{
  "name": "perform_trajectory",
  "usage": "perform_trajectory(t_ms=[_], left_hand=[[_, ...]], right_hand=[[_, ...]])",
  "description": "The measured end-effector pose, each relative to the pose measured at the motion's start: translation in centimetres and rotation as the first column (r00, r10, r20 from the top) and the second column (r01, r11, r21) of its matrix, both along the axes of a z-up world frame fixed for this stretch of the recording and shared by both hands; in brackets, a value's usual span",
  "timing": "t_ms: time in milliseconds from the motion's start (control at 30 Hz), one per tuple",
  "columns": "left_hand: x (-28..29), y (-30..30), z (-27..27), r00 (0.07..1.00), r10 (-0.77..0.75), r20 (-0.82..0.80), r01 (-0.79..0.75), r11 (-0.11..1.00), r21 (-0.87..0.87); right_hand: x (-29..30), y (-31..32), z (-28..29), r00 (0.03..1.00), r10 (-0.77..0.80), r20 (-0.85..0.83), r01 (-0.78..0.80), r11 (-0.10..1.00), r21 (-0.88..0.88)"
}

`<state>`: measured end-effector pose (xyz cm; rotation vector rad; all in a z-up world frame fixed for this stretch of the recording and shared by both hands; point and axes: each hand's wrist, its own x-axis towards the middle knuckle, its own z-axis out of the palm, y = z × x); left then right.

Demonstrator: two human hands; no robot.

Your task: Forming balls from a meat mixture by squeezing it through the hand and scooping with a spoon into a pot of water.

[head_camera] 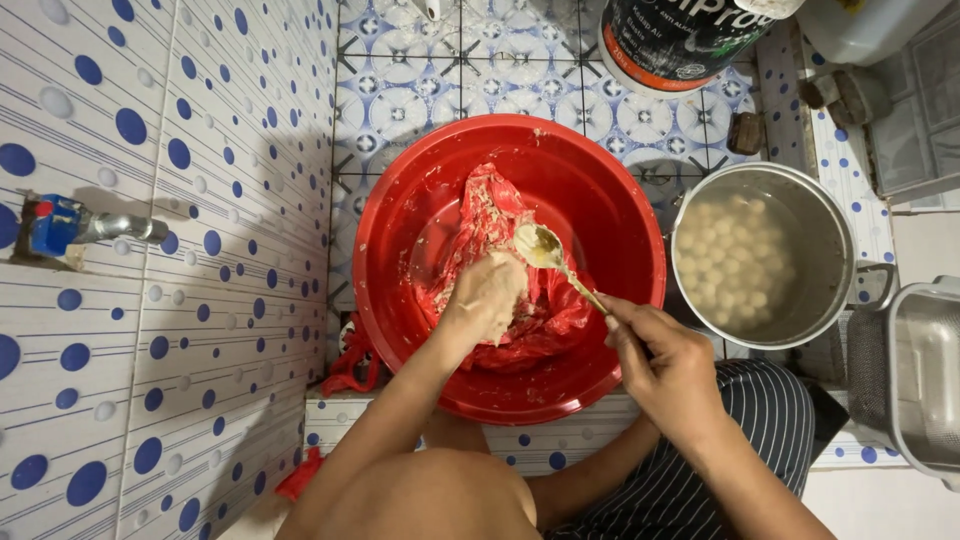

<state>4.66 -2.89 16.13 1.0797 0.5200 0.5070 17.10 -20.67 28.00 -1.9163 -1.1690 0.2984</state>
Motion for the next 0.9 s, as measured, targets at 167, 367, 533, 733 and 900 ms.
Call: perform_trajectory(t_ms=[167,367,533,733,900], left_hand=[[0.8,0.2,0.0,0.996,0.023,-0.083,-0.009,0.985,0.17],[1.5,0.0,-0.7,0.999,-0.009,-0.046,0.016,0.987,0.163],[2.3,-0.2,-1.0,0.996,0.087,0.029,-0.091,0.982,0.164],[3.1,-0.4,-1.7,0.981,0.13,-0.141,-0.109,0.982,0.152],[4.4,-0.4,-3.8,0.981,0.149,-0.124,-0.129,0.98,0.153]], right_hand=[[0.2,-0.1,-0.3,0.999,-0.033,0.031,0.033,0.999,-0.009],[0.8,-0.2,-0.8,0.98,-0.043,0.195,0.045,0.999,-0.005],[0.6,0.0,-1.0,0.963,-0.014,0.268,0.026,0.999,-0.039],[1.1,0.1,-3.1,0.934,0.005,0.356,0.018,0.998,-0.062],[0.4,0.9,-3.2,0.914,0.023,0.406,0.017,0.995,-0.096]])
